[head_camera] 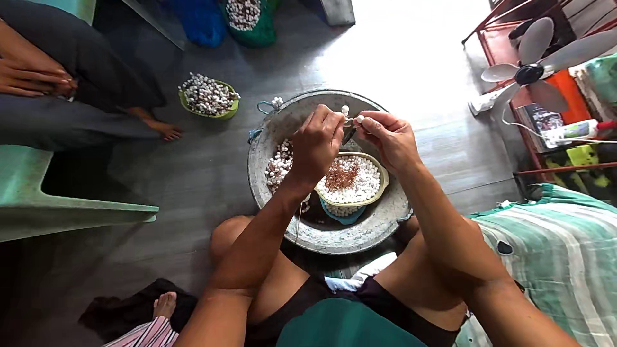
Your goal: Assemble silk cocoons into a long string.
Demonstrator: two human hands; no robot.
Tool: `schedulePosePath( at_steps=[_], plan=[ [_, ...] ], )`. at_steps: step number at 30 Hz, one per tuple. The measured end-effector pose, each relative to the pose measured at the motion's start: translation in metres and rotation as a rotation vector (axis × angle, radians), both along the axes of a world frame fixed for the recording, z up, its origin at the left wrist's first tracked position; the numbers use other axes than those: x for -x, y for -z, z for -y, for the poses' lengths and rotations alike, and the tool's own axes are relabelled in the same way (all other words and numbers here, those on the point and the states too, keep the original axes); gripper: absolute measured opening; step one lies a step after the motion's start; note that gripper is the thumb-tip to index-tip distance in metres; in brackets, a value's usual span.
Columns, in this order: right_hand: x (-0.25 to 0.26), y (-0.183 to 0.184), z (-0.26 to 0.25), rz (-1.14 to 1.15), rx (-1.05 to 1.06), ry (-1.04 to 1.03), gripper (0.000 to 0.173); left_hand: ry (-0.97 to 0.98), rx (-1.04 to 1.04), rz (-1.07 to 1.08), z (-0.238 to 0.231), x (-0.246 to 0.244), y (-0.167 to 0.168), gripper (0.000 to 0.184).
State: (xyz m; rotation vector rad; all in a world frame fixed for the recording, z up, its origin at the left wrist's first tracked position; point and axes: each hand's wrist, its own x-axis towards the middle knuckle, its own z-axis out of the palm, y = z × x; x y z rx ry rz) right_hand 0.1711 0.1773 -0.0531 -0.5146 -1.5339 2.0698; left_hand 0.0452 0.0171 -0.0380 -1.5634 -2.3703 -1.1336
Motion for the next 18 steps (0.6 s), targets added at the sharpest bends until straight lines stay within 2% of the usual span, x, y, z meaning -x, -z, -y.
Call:
schedulePosePath(
  at_steps=[18],
  plan=[
    [0.0022, 0.0063, 0.0047, -0.001, -0.067, 0.055, 0.02, 0.006, 0.019, -0.034, -0.0022, -0.0031, 0.0025, 0.014]
  ],
)
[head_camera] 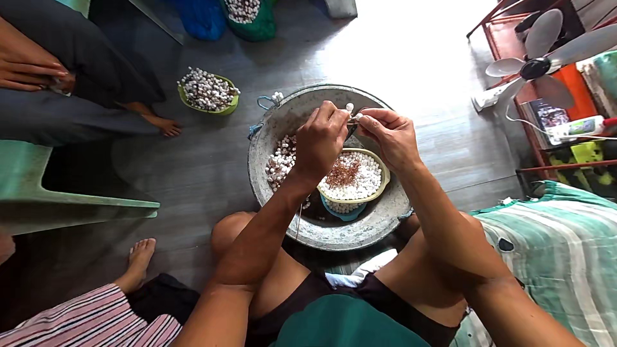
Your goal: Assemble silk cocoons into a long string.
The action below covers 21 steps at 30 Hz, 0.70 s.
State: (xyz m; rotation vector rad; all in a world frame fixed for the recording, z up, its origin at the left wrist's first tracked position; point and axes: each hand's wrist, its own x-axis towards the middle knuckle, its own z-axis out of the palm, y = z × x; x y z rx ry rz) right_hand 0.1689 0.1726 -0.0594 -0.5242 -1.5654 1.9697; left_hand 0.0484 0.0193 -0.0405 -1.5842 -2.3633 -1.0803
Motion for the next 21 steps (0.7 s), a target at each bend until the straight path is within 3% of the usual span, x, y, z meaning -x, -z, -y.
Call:
schedulePosePath(
  at_steps=[21],
  plan=[
    [-0.003, 0.0, 0.0, 0.009, -0.083, 0.0, 0.019, 0.008, 0.034, -0.017, 0.001, -0.005, -0.002, 0.015]
  ],
)
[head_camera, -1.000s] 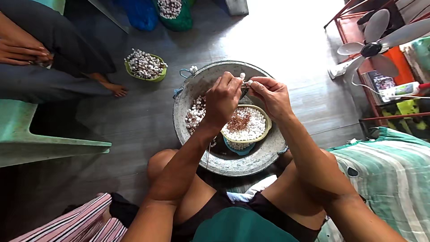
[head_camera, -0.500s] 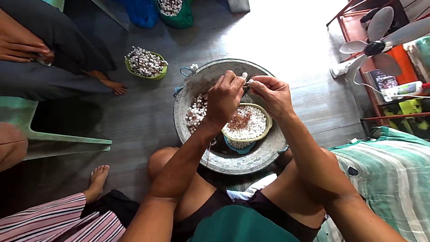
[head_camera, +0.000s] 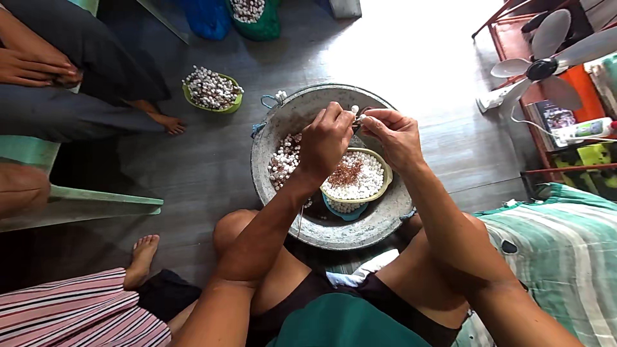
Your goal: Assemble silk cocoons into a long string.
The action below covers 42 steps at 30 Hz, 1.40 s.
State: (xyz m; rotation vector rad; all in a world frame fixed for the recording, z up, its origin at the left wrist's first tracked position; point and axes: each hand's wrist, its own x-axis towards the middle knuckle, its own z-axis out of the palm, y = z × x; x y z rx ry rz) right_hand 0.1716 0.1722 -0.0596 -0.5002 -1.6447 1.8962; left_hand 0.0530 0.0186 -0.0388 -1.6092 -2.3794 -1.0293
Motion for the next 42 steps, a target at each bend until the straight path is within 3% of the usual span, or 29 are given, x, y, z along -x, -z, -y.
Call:
schedulePosePath(
  at_steps=[8, 19, 25, 35, 39, 42],
  plan=[
    [0.0, 0.0, 0.001, 0.04, 0.042, 0.002, 0.019, -0.002, 0.007, -0.006, 0.0, -0.001, 0.0, 0.014],
    [-0.002, 0.0, 0.002, 0.045, -0.136, 0.008, 0.018, 0.0, 0.023, -0.003, -0.001, -0.001, 0.004, 0.011],
    [-0.001, -0.002, 0.004, 0.055, -0.131, -0.004, 0.018, -0.002, 0.013, 0.011, -0.001, 0.0, 0.004, 0.01],
    [-0.011, -0.006, 0.008, 0.168, -0.419, -0.001, 0.019, -0.008, 0.014, 0.048, 0.003, -0.006, -0.01, 0.009],
    [-0.002, 0.006, 0.005, 0.165, -0.479, -0.003, 0.022, -0.126, -0.019, -0.019, -0.019, 0.005, 0.013, 0.01],
    [0.003, 0.004, 0.007, 0.112, -0.489, -0.018, 0.026, -0.088, 0.022, 0.094, -0.016, 0.013, 0.007, 0.015]
  ],
)
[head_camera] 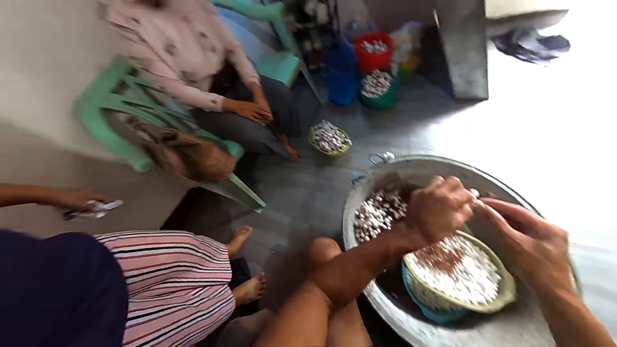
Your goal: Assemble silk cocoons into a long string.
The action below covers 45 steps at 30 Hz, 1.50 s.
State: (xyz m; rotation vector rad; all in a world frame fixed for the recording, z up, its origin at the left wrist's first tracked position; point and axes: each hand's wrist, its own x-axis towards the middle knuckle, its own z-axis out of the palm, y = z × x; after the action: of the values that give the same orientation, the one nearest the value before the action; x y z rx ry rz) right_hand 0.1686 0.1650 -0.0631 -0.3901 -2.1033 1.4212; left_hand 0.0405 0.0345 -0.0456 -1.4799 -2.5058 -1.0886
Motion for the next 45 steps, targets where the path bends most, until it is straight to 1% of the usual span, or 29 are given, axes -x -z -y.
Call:
schedulePosePath(
  at_steps=[3, 6, 9, 17, 31, 34, 36, 37, 38, 40, 42, 43, 45],
  plan=[
    [-0.002, -0.001, 0.0, -0.054, 0.022, -0.019, 0.025, 0.032, -0.027, 0.055, 0.004, 0.001, -0.007, 0.014],
    [-0.001, 0.002, 0.004, -0.097, 0.044, -0.018, 0.023, 0.047, -0.08, 0.05, 0.007, 0.001, -0.009, 0.013],
    [-0.002, 0.002, 0.007, -0.103, 0.041, 0.005, 0.021, 0.066, -0.092, 0.037, 0.008, -0.001, -0.008, 0.014],
    [-0.003, 0.005, 0.006, -0.101, -0.056, 0.032, 0.023, 0.069, -0.109, 0.027, 0.006, -0.003, -0.003, 0.015],
    [-0.005, 0.007, 0.007, -0.059, -0.141, 0.052, 0.025, 0.082, -0.11, 0.027, 0.008, -0.005, -0.003, 0.015],
    [-0.006, 0.007, 0.005, -0.052, -0.178, 0.052, 0.026, 0.079, -0.1, 0.065, 0.007, -0.003, -0.003, 0.014],
    [-0.011, 0.002, -0.002, -0.077, -0.19, 0.03, 0.032, 0.086, -0.159, 0.219, 0.005, 0.001, -0.006, 0.012],
    [-0.013, -0.002, -0.006, -0.107, -0.168, 0.018, 0.036, 0.095, -0.229, 0.346, 0.005, 0.004, -0.009, 0.011],
    [-0.016, -0.007, -0.009, -0.136, -0.139, 0.016, 0.037, 0.111, -0.312, 0.507, 0.006, 0.009, -0.014, 0.011],
    [-0.022, -0.017, -0.009, -0.136, -0.079, 0.051, 0.03, 0.144, -0.441, 0.859, 0.015, 0.015, -0.03, 0.015],
    [-0.027, -0.021, -0.001, -0.034, 0.004, 0.065, 0.03, 0.178, -0.477, 1.121, 0.023, 0.018, -0.035, 0.021],
    [-0.025, -0.021, 0.006, 0.011, 0.066, 0.048, 0.032, 0.222, -0.488, 1.198, 0.025, 0.018, -0.029, 0.024],
    [-0.019, -0.023, 0.025, 0.026, 0.222, 0.04, 0.032, 0.288, -0.505, 1.262, 0.03, 0.01, -0.022, 0.028]
  ],
)
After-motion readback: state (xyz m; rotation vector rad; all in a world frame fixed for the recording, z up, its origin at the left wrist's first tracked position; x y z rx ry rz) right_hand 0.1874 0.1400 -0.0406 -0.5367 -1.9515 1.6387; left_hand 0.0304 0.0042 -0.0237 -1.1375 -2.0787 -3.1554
